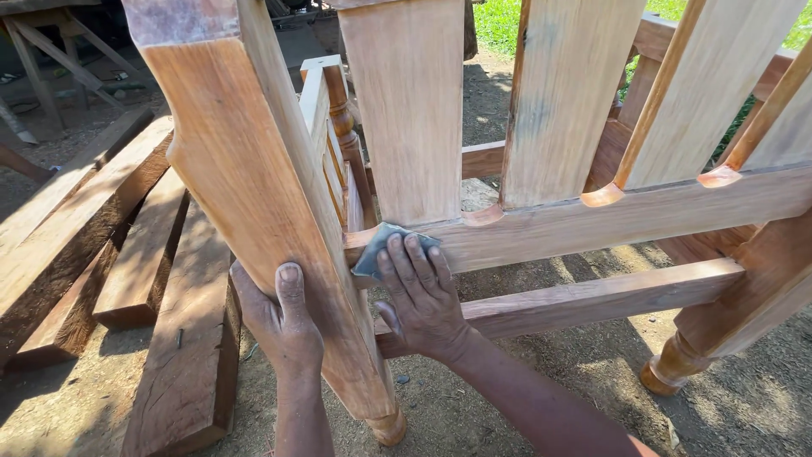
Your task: The person sands a wooden chair with sandpaper.
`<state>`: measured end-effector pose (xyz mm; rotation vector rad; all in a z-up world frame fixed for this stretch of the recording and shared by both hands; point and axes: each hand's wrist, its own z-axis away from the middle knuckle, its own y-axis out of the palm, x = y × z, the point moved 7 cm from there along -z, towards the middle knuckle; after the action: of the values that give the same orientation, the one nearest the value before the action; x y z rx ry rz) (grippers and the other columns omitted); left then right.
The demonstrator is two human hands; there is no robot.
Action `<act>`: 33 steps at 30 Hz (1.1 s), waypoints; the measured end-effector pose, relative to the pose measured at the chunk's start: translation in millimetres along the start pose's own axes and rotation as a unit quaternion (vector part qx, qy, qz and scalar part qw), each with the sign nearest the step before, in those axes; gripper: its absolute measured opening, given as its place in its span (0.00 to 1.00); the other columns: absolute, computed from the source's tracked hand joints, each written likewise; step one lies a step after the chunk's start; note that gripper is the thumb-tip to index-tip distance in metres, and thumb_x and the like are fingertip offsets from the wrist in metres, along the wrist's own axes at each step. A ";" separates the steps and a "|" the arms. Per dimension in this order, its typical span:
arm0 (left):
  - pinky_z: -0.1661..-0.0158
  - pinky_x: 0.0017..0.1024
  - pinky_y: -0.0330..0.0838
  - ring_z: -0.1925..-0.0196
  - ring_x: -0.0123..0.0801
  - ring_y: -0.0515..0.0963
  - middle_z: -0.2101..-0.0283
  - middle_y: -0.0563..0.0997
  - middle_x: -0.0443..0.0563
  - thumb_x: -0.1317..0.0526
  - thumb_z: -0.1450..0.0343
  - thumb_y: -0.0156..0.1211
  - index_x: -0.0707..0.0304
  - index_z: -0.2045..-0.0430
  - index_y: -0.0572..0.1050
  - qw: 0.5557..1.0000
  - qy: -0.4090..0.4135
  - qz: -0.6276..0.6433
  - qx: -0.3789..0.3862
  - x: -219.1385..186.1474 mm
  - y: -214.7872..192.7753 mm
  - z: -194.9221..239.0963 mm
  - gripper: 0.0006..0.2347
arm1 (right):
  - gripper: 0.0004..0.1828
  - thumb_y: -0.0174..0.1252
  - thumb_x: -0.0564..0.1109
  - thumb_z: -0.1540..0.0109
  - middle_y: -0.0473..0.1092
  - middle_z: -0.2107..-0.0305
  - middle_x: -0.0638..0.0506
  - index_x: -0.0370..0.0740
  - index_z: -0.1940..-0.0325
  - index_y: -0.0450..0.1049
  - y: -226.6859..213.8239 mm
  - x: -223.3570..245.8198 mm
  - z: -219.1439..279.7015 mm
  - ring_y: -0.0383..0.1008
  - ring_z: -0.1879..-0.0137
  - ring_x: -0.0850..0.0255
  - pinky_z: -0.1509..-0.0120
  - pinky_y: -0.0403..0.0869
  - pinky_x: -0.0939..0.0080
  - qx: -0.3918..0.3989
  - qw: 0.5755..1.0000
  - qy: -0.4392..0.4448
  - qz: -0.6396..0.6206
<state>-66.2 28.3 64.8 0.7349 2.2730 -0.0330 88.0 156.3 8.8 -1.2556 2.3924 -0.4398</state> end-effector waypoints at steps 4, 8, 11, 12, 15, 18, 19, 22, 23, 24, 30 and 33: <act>0.44 0.35 0.71 0.45 0.33 0.74 0.49 0.73 0.54 0.44 0.22 0.52 0.71 0.39 0.63 0.999 -0.017 -0.027 0.000 3.9 -1.8 0.1 0.27 | 0.41 0.49 0.64 0.29 0.51 0.23 0.42 0.36 0.20 0.54 -11.5 -11.8 -1.7 0.44 0.17 0.50 0.14 0.38 0.46 0.040 0.990 -0.129 0.046; 0.42 0.34 0.70 0.45 0.33 0.74 0.49 0.74 0.56 0.44 0.21 0.54 0.72 0.40 0.64 1.000 -0.025 -0.011 -0.002 1.7 -0.4 -0.4 0.27 | 0.40 0.51 0.65 0.30 0.56 0.25 0.44 0.39 0.22 0.59 -30.5 -62.1 25.3 0.49 0.19 0.53 0.15 0.39 0.48 0.071 0.967 -0.232 0.083; 0.42 0.33 0.70 0.44 0.33 0.75 0.47 0.76 0.57 0.44 0.22 0.54 0.72 0.38 0.63 0.999 -0.033 -0.008 -0.011 -0.9 -0.5 0.6 0.28 | 0.38 0.51 0.63 0.32 0.57 0.26 0.47 0.40 0.23 0.61 -45.2 -81.3 29.9 0.49 0.19 0.56 0.15 0.39 0.48 0.088 0.950 -0.276 0.119; 0.41 0.33 0.70 0.43 0.33 0.75 0.46 0.76 0.57 0.45 0.22 0.54 0.73 0.37 0.63 1.000 -0.024 -0.008 -0.013 -2.9 -0.2 0.5 0.28 | 0.38 0.51 0.63 0.33 0.57 0.27 0.47 0.40 0.24 0.61 -44.8 -81.4 28.4 0.50 0.20 0.56 0.16 0.39 0.47 0.108 0.944 -0.285 0.124; 0.41 0.34 0.71 0.43 0.34 0.75 0.45 0.76 0.58 0.46 0.22 0.54 0.73 0.36 0.62 1.000 -0.014 -0.012 -0.016 -4.4 1.6 -0.7 0.28 | 0.39 0.49 0.64 0.33 0.57 0.26 0.47 0.38 0.24 0.62 -43.0 -53.6 2.5 0.50 0.20 0.56 0.16 0.38 0.47 0.107 0.940 -0.303 0.116; 0.42 0.34 0.71 0.43 0.34 0.76 0.46 0.77 0.58 0.46 0.22 0.55 0.73 0.35 0.62 1.000 -0.015 -0.013 -0.014 -0.5 0.2 0.2 0.29 | 0.40 0.47 0.66 0.31 0.57 0.25 0.45 0.35 0.24 0.62 -44.2 -7.6 -30.3 0.49 0.19 0.55 0.16 0.38 0.47 0.085 0.942 -0.309 0.096; 0.42 0.34 0.71 0.44 0.35 0.76 0.46 0.77 0.59 0.46 0.22 0.55 0.73 0.36 0.62 1.000 -0.015 -0.008 -0.012 1.2 -0.6 0.2 0.28 | 0.40 0.46 0.66 0.30 0.56 0.25 0.45 0.34 0.24 0.62 -44.7 7.9 -41.2 0.49 0.19 0.54 0.16 0.39 0.47 0.083 0.943 -0.309 0.092; 0.42 0.34 0.71 0.43 0.35 0.76 0.45 0.76 0.60 0.46 0.21 0.55 0.73 0.36 0.62 1.000 -0.008 0.002 -0.006 -3.0 0.1 -1.0 0.28 | 0.38 0.46 0.64 0.30 0.55 0.25 0.47 0.37 0.24 0.62 -42.3 9.8 -44.3 0.49 0.19 0.56 0.16 0.39 0.47 0.075 0.939 -0.316 0.112; 0.42 0.34 0.71 0.43 0.35 0.76 0.45 0.76 0.60 0.46 0.21 0.55 0.73 0.36 0.62 1.000 -0.007 0.002 -0.009 -3.7 -0.1 -1.2 0.28 | 0.38 0.46 0.64 0.30 0.55 0.25 0.47 0.37 0.24 0.62 -43.2 8.7 -45.1 0.49 0.19 0.56 0.16 0.39 0.47 0.074 0.938 -0.318 0.111; 0.44 0.34 0.72 0.45 0.34 0.77 0.47 0.77 0.59 0.46 0.21 0.54 0.72 0.37 0.63 1.000 -0.017 -0.011 -0.008 -2.9 -0.3 -0.2 0.27 | 0.36 0.46 0.63 0.30 0.55 0.25 0.49 0.39 0.23 0.62 -44.3 8.2 -45.2 0.49 0.19 0.57 0.15 0.39 0.48 0.068 0.937 -0.322 0.116; 0.47 0.34 0.74 0.49 0.32 0.79 0.51 0.79 0.58 0.46 0.22 0.54 0.71 0.40 0.64 0.999 -0.022 -0.025 -0.016 -3.0 0.7 -1.2 0.26 | 0.30 0.46 0.55 0.30 0.55 0.25 0.52 0.46 0.24 0.63 -40.3 2.8 -48.7 0.51 0.19 0.58 0.15 0.39 0.47 0.044 0.939 -0.317 0.125; 0.47 0.33 0.74 0.48 0.33 0.79 0.50 0.79 0.58 0.46 0.22 0.54 0.71 0.39 0.64 0.999 -0.011 -0.038 -0.019 -1.5 -0.6 0.0 0.26 | 0.28 0.45 0.54 0.30 0.56 0.25 0.53 0.50 0.25 0.65 -38.1 3.0 -49.5 0.52 0.19 0.58 0.15 0.38 0.47 0.034 0.942 -0.313 0.120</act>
<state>-65.7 27.1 65.7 0.6256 2.2730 -0.0334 89.3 137.4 68.4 -0.8820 1.9223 -0.0297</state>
